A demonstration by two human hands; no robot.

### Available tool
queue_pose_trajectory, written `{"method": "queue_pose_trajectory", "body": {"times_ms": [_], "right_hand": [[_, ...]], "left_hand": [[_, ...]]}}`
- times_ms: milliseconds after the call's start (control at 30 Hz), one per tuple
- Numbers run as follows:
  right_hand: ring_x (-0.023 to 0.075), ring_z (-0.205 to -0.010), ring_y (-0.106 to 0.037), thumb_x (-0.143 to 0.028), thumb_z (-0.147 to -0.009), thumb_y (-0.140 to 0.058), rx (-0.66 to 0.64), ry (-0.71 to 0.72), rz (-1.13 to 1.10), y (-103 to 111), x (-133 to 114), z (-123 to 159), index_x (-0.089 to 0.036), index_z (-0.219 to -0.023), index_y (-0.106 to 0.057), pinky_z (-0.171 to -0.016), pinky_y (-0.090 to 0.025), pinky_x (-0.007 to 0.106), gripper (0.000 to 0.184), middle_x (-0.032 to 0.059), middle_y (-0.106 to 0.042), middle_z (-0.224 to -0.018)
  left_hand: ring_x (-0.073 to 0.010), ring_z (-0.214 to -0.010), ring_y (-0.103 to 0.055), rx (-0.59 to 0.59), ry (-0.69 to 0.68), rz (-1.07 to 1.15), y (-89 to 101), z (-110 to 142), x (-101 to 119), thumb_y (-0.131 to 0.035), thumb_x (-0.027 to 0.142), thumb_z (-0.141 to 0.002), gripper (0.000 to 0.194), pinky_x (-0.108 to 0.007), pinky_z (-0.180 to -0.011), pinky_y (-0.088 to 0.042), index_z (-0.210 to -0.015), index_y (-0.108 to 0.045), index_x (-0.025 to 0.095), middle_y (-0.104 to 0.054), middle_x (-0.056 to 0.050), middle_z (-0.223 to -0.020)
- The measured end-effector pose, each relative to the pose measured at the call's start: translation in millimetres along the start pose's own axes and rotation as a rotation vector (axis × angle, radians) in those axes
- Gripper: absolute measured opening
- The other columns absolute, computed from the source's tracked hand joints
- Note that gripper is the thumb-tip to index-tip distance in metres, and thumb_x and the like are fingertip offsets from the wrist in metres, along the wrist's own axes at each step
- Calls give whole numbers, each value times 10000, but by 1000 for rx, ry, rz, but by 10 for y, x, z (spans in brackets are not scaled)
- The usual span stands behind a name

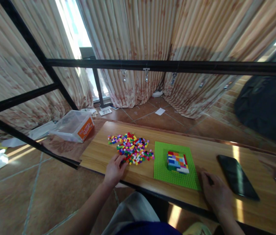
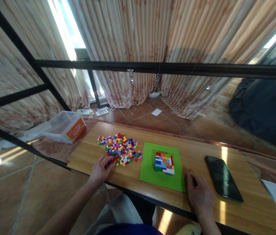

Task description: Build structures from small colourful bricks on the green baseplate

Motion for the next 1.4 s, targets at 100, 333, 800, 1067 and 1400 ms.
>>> {"method": "queue_pose_trajectory", "body": {"times_ms": [100, 333, 800, 1067, 1400], "right_hand": [[258, -782, -645, -511, -876, -381, 6, 6, 10, 1, -3, 6, -171, -891, -678, -650, -459, 347, 451, 123, -707, -925], [253, -769, -648, -511, -878, -387, 31, 12, 6, 3, -8, 16, -170, -871, -676, -629, -455, 336, 447, 120, -706, -905], [243, -813, -651, -478, -881, -419, 27, 6, 12, 3, -39, 16, -171, -874, -678, -659, -457, 325, 402, 114, -707, -916], [240, -774, -639, -487, -885, -420, 38, -13, -19, 17, -71, 17, -176, -858, -682, -638, -442, 325, 408, 108, -702, -871], [225, -776, -637, -451, -907, -410, 50, 21, -40, 3, -88, 7, -168, -853, -669, -676, -452, 320, 388, 108, -693, -867]], "left_hand": [[-184, -875, -643, 24, -23, 14, -88, -57, -19, -568, 321, -882, 186, -304, -773, -543, -1007, -645, 205, -653, -53, -947], [-166, -869, -634, 58, -96, 54, -136, -267, 97, -577, 300, -882, 191, -284, -782, -539, -1038, -636, 208, -652, -50, -991], [-242, -1047, -547, -291, -148, -395, -301, -1448, 510, -568, 179, -784, 223, -350, -945, -447, -921, -743, 199, -618, -96, -1048], [-259, -967, -578, -304, -185, -451, -431, -1475, 568, -563, 91, -696, 209, -369, -888, -466, -794, -735, 158, -661, -131, -915], [-281, -985, -550, -205, -284, -446, -283, -1311, 633, -503, 92, -787, 226, -413, -888, -439, -917, -678, 149, -632, -136, -1023]]}}
Point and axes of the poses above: each hand's wrist, its own z-axis away from the middle knuckle, its own y-axis out of the back of the hand, x = y × z, the point moved 2 cm from there along -z, towards the middle knuckle
